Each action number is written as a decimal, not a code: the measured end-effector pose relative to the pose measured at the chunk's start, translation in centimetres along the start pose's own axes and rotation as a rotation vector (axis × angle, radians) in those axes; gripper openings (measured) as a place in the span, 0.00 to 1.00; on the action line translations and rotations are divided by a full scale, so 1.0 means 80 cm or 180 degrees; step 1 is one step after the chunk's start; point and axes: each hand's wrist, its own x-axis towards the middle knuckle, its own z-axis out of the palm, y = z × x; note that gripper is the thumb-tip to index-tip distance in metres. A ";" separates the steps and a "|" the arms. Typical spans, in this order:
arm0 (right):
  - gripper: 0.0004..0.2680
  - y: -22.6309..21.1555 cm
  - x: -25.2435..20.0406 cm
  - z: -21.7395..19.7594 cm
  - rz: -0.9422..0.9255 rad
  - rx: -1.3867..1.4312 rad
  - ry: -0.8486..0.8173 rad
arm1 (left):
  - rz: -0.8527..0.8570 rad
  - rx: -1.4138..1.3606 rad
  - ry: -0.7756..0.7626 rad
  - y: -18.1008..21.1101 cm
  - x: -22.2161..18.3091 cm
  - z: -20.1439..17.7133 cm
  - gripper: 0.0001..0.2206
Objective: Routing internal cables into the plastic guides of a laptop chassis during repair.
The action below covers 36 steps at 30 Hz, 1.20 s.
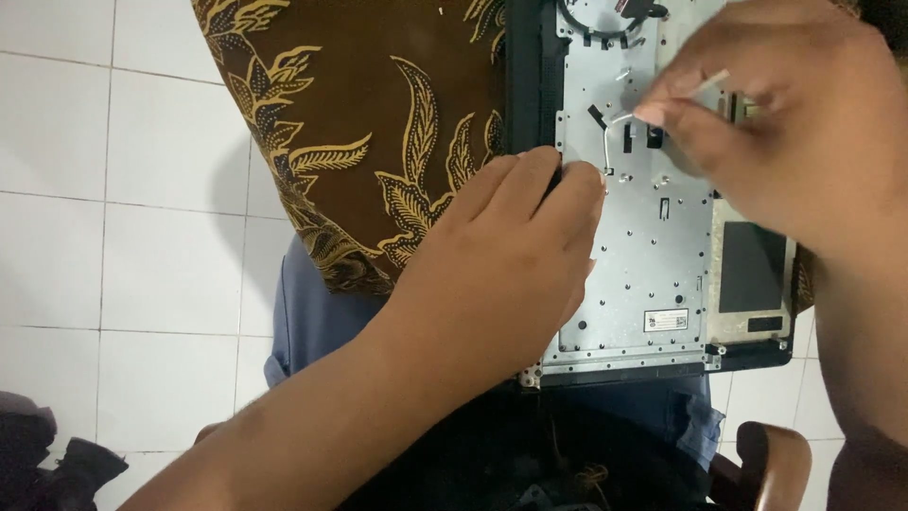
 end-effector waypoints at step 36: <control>0.18 -0.020 -0.071 0.018 -0.1159 -0.2412 -0.0494 | 0.0206 0.0970 -0.0050 -0.003 0.036 0.016 0.08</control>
